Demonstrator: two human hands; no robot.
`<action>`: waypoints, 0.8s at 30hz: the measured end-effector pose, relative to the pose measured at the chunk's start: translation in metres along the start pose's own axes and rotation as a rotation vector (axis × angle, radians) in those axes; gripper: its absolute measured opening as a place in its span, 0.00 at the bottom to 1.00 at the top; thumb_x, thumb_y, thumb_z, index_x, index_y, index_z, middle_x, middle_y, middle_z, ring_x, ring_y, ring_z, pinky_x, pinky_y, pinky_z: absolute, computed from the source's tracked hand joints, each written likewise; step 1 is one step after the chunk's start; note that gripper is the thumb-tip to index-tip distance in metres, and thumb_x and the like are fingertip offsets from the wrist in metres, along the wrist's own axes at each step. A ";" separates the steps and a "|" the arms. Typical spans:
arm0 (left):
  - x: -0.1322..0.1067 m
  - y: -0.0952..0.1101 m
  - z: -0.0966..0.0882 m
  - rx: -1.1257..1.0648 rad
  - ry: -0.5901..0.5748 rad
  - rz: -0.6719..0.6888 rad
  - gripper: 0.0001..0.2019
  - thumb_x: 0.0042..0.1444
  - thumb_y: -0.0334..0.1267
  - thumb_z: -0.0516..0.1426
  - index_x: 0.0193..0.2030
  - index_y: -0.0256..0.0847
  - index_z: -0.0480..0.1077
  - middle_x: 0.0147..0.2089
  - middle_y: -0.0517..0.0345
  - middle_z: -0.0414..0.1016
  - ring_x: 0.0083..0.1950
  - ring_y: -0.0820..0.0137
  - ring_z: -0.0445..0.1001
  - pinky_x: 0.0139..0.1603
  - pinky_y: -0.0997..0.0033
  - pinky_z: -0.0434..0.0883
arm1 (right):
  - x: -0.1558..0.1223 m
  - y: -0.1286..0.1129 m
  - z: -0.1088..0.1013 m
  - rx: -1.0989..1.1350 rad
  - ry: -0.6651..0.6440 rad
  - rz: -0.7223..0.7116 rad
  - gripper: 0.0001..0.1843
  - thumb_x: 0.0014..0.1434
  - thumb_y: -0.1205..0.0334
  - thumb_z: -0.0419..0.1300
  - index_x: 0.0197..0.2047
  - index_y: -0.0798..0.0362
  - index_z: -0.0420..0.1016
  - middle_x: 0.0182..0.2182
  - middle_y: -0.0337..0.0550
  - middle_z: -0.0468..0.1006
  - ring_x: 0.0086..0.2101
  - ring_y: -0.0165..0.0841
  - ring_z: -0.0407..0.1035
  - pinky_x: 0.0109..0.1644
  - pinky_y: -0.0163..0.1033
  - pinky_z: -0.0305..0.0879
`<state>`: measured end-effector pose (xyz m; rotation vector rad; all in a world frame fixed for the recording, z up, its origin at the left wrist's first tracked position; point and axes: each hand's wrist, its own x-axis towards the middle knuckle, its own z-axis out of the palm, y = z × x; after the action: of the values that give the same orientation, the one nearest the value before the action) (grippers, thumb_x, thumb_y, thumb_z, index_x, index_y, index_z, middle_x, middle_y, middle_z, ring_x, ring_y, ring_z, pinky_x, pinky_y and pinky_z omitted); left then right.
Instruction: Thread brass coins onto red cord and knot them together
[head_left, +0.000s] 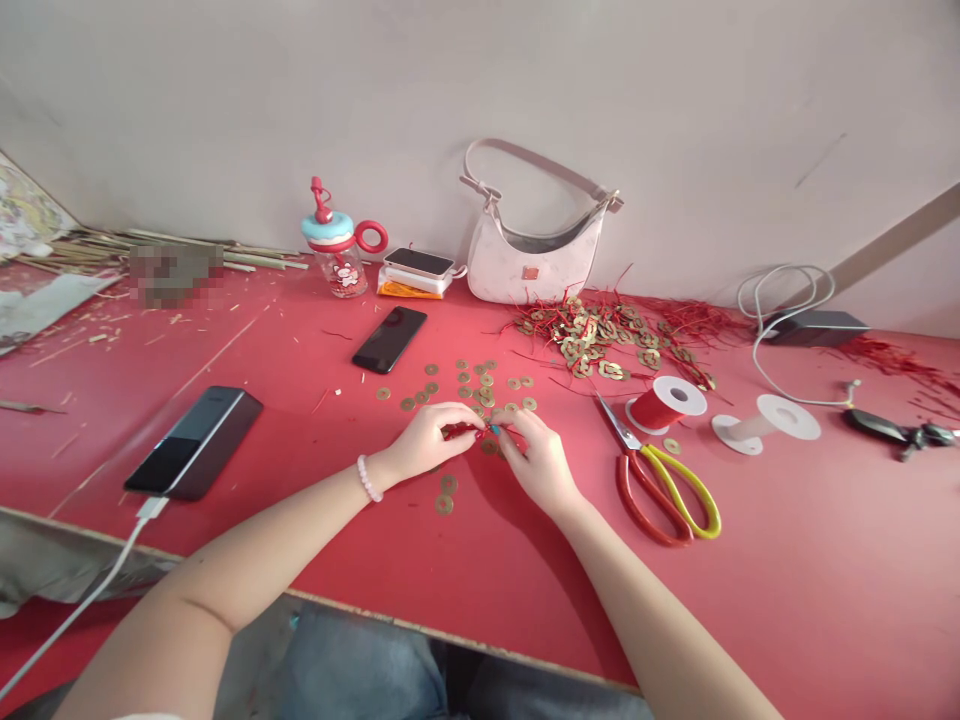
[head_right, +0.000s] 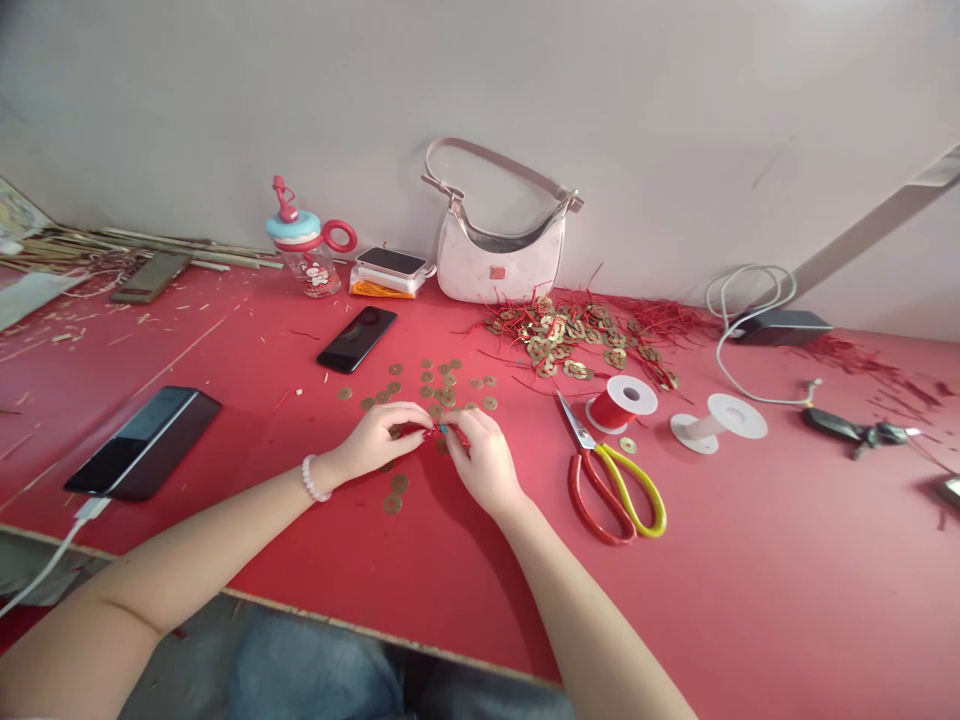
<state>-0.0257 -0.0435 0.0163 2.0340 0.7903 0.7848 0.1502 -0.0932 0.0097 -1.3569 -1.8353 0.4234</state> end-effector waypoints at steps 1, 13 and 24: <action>0.000 0.000 0.000 -0.018 0.006 -0.018 0.07 0.54 0.33 0.54 0.37 0.38 0.72 0.39 0.53 0.74 0.39 0.70 0.72 0.38 0.72 0.70 | 0.000 0.000 0.001 0.018 -0.006 0.022 0.08 0.58 0.68 0.51 0.36 0.51 0.70 0.30 0.42 0.74 0.32 0.31 0.68 0.36 0.36 0.65; -0.001 0.000 0.002 -0.073 0.037 -0.052 0.08 0.53 0.34 0.55 0.40 0.38 0.71 0.39 0.54 0.75 0.39 0.70 0.74 0.38 0.71 0.72 | -0.001 -0.002 0.001 0.103 0.018 0.071 0.07 0.55 0.64 0.53 0.34 0.51 0.72 0.25 0.40 0.75 0.27 0.30 0.70 0.34 0.36 0.68; 0.000 0.006 0.001 -0.046 0.042 -0.008 0.07 0.54 0.34 0.54 0.38 0.39 0.73 0.38 0.54 0.75 0.37 0.71 0.72 0.34 0.73 0.70 | 0.001 -0.007 -0.002 0.030 0.010 0.054 0.08 0.56 0.65 0.53 0.32 0.52 0.73 0.25 0.40 0.75 0.27 0.30 0.69 0.34 0.35 0.66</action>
<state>-0.0240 -0.0466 0.0206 1.9785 0.7968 0.8361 0.1475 -0.0953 0.0159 -1.3877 -1.7810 0.4698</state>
